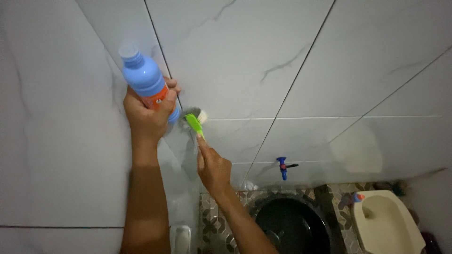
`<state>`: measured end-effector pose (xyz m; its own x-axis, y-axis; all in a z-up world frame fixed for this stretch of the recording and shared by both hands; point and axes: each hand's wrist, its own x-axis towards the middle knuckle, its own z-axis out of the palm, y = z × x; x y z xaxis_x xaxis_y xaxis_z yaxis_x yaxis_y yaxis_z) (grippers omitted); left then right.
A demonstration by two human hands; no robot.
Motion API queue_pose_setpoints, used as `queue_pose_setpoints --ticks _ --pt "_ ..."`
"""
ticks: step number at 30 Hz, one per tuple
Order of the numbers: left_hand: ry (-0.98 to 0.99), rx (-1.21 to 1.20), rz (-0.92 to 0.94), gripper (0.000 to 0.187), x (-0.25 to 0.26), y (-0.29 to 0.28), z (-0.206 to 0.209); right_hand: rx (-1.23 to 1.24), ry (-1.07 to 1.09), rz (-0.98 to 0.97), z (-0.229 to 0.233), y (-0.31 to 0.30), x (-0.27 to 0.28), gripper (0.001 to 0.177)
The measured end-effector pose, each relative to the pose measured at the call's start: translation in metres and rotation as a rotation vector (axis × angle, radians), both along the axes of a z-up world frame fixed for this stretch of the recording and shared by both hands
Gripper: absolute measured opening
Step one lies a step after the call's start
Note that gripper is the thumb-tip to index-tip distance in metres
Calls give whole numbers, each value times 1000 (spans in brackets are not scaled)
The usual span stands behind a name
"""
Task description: The person scrubs the grout lines between white marble-patterned wall tiles using a green-handled brush while holding a blue cleaning solution bottle. The scrubbing is focused on the upper horizontal grout line and adjacent vertical joints in a bathroom corner.
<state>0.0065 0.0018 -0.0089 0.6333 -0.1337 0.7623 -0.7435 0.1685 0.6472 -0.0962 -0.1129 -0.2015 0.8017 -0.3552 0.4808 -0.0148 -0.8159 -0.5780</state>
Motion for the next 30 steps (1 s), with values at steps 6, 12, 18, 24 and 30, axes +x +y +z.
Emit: queue_pose_setpoints --ticks 6,12,18,24,30 --pt "4 -20 18 19 3 -1 0 -195 -165 -268 24 -59 -32 19" --pt "10 -70 -15 20 8 -2 -6 319 -401 -473 19 -100 -37 41" --pt "44 -88 -29 23 4 -1 -1 227 -332 -11 -24 11 16 47" --pt "58 -49 20 22 3 4 1 13 -165 -70 26 7 -2 32" --pt "54 -57 13 18 3 2 0 356 -210 -436 22 -119 -39 47"
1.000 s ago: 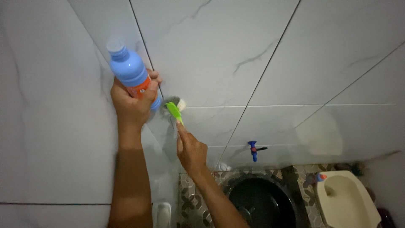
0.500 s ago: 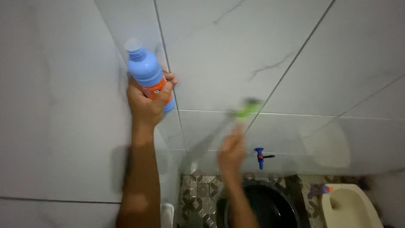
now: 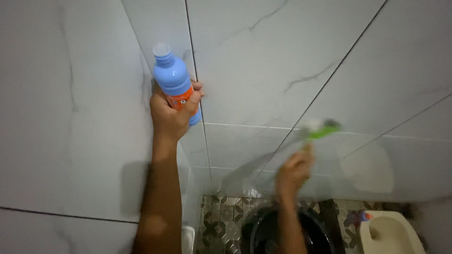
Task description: The person scrubs the grout lines between white marble-patterned wall tiles using a green-handled brush while holding a blue cleaning solution bottle. The scrubbing is focused on the upper horizontal grout line and adjacent vertical joints in a bathroom corner.
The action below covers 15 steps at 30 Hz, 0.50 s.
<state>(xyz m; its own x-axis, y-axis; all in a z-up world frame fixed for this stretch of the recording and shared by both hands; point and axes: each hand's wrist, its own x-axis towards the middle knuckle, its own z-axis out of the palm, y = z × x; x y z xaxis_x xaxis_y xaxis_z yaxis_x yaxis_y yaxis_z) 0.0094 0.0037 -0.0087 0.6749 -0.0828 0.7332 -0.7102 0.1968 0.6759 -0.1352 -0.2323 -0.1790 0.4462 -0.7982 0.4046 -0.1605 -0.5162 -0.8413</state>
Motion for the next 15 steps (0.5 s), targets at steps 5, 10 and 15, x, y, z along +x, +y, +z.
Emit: queue_pose_setpoints --ticks 5,10,15 --pt "-20 7 24 20 -3 -3 4 -139 -224 -178 14 13 2 37" --pt "-1 22 -9 26 -1 0 -1 -323 32 479 -21 105 33 20" --pt "14 10 -30 28 -1 0 -1 -289 53 454 44 122 21 35"
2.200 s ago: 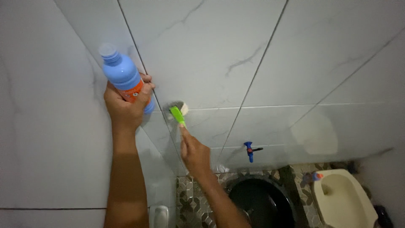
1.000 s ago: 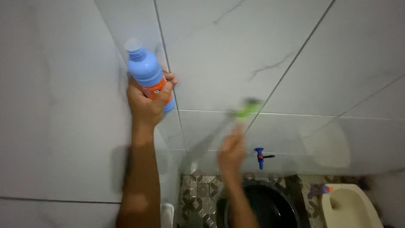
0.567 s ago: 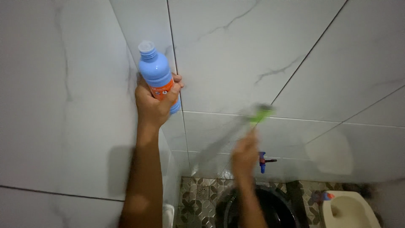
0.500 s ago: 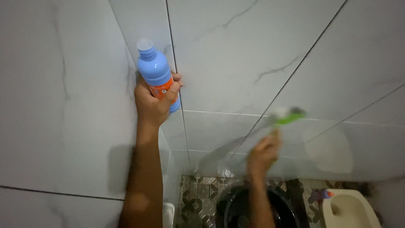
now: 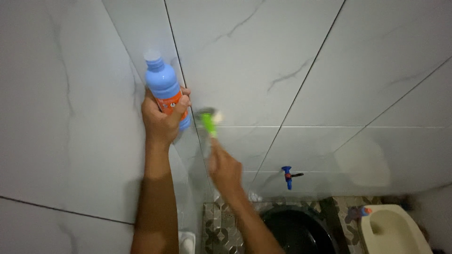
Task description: The person scrubs the grout lines between white marble-patterned wall tiles using a green-handled brush while holding a blue cleaning solution bottle. The scrubbing is focused on the upper horizontal grout line and adjacent vertical joints in a bathroom corner.
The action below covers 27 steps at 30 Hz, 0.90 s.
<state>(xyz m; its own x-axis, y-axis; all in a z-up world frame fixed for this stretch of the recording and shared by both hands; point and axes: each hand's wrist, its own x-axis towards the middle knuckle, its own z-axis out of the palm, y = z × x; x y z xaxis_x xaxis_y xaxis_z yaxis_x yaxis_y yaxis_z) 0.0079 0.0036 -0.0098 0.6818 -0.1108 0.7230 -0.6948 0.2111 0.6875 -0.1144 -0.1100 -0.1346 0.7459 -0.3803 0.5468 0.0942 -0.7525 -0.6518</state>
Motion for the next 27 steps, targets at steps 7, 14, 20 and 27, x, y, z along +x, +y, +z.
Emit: queue_pose_setpoints --ticks 7,14,20,27 --pt "-17 -20 6 35 1 -4 0 222 -246 -442 9 -129 -38 39" --pt "-46 30 64 22 -2 0 7 233 -264 -405 -24 -91 -9 42" --pt "7 33 21 23 -1 0 -1 -167 11 -33 14 -10 1 42" --pt "-8 13 17 29 5 -2 0 -212 -53 -372 10 -125 -33 36"
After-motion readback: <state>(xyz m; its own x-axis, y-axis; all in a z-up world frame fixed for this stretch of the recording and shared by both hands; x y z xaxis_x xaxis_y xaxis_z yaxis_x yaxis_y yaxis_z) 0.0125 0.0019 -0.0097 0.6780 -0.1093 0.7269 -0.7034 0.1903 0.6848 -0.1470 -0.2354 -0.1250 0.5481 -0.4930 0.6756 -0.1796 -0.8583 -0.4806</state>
